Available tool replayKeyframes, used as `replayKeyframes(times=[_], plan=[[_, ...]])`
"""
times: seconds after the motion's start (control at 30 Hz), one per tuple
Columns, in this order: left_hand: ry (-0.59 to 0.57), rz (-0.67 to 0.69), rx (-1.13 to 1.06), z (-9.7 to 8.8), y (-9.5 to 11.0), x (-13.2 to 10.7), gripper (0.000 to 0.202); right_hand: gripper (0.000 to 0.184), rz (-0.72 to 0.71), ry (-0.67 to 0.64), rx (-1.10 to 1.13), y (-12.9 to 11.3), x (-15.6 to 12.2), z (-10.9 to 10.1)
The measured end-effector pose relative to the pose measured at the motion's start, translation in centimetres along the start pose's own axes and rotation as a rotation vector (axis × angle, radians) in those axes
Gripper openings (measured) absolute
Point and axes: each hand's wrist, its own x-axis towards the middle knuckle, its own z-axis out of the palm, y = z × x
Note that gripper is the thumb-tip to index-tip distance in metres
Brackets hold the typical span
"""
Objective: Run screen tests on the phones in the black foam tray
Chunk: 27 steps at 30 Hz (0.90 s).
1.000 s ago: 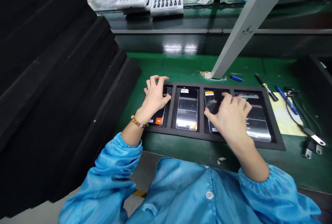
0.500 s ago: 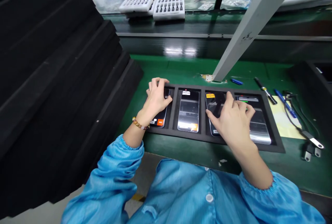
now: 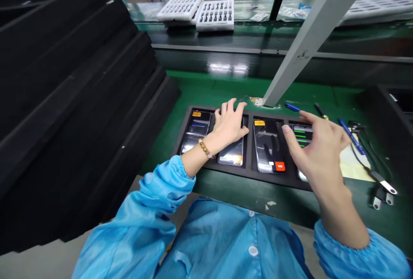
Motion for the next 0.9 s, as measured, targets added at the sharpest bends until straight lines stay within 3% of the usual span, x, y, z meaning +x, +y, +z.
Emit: replayKeyframes(times=[0.27,0.4,0.5,0.73,0.9], plan=[[-0.054,-0.050,0.045,0.5,0.1,0.2,0.062,0.051,0.076,0.111,0.030,7.7,2.4,-0.7],[-0.011,-0.070,0.008,1.2,0.0,0.3,0.071,0.048,0.109,0.138,0.069,10.3,2.7,0.2],[0.018,-0.070,-0.021,1.3,-0.1,0.1,0.078,0.048,0.124,0.116,0.108,11.0,2.3,0.2],[0.017,-0.005,-0.016,1.1,-0.4,-0.1,0.071,0.053,0.187,0.085,0.134,11.1,2.4,-0.3],[0.173,0.050,-0.087,-2.1,-2.7,-2.3,0.067,0.048,0.153,0.035,0.143,11.2,1.4,-0.7]])
